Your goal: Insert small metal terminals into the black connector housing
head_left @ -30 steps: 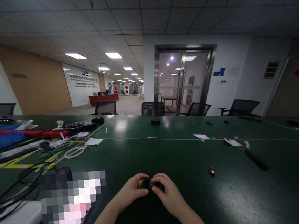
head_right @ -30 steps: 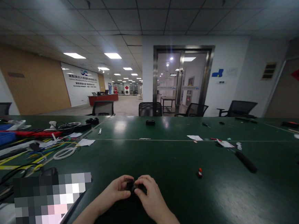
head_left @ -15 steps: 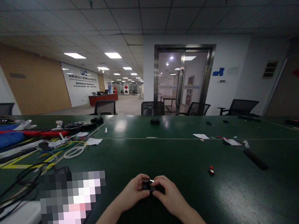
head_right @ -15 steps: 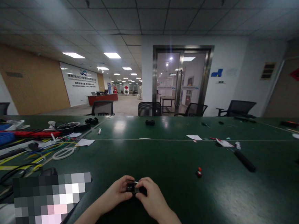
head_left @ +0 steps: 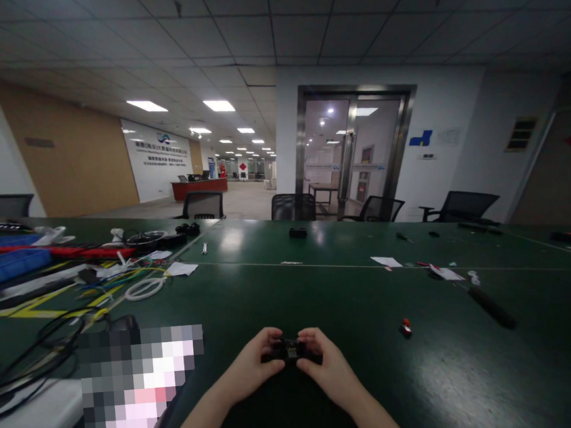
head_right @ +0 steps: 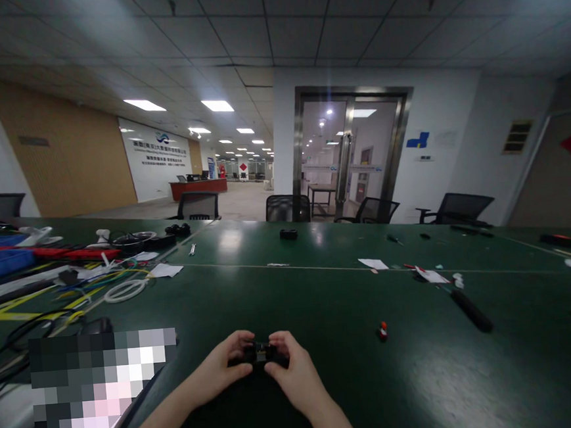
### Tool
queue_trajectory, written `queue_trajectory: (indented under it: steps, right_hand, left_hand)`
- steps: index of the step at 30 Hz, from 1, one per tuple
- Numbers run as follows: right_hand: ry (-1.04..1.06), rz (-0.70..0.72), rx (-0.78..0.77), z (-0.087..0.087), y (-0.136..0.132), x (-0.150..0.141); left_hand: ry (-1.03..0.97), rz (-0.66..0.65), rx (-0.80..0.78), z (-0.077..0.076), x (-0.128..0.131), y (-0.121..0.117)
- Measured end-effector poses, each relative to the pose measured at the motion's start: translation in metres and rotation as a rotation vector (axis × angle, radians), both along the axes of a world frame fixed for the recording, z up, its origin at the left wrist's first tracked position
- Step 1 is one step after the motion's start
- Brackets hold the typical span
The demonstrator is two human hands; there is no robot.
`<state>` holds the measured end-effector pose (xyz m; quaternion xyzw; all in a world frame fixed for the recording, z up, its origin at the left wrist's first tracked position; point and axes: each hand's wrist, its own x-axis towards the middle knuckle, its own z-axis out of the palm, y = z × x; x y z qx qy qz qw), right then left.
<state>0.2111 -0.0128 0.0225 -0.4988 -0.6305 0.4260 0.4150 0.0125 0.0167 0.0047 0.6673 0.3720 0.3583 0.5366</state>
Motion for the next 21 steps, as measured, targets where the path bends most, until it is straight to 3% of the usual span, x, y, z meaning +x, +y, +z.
queue_trajectory:
  steps: [6, 21]
  right_hand:
    - [-0.116, -0.032, -0.020, 0.002, -0.002, -0.001]
    - [-0.193, -0.023, 0.003, -0.006, 0.000, 0.002]
  left_hand:
    - [0.283, 0.110, 0.179, 0.006, -0.005, -0.003]
    - [0.409, 0.091, 0.250, 0.013, -0.005, -0.006]
